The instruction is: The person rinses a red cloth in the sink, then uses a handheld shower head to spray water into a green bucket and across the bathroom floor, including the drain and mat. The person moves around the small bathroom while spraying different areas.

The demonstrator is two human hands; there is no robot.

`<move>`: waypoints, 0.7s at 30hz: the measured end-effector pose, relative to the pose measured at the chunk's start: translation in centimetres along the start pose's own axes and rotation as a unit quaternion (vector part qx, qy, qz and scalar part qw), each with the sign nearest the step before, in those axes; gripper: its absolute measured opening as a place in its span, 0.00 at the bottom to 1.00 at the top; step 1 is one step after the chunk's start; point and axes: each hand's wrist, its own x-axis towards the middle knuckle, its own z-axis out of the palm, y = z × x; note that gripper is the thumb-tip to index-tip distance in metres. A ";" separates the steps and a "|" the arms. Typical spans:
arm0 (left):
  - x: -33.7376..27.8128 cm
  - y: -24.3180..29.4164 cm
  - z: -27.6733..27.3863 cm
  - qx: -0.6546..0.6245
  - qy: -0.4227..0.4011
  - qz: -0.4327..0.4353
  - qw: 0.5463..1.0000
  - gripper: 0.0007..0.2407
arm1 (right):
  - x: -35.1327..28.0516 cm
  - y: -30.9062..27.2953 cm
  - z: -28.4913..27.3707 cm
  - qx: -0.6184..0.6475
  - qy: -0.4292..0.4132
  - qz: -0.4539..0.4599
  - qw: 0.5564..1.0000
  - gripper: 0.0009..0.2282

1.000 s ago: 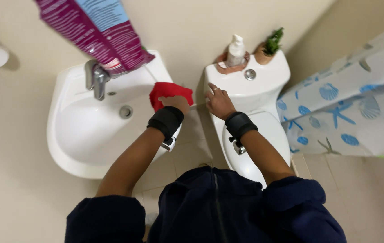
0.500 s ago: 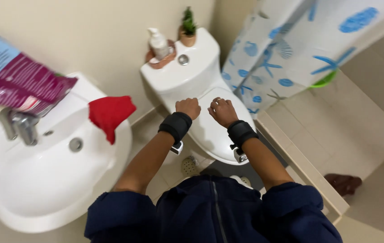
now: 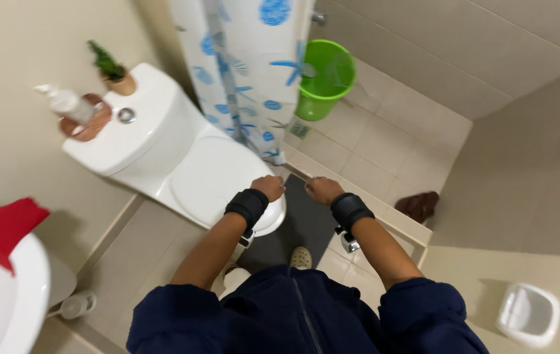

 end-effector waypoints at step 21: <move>11.5 21.9 0.7 0.018 0.022 0.181 0.983 0.10 | -11.1 16.2 -3.8 0.115 0.103 0.125 0.980 0.09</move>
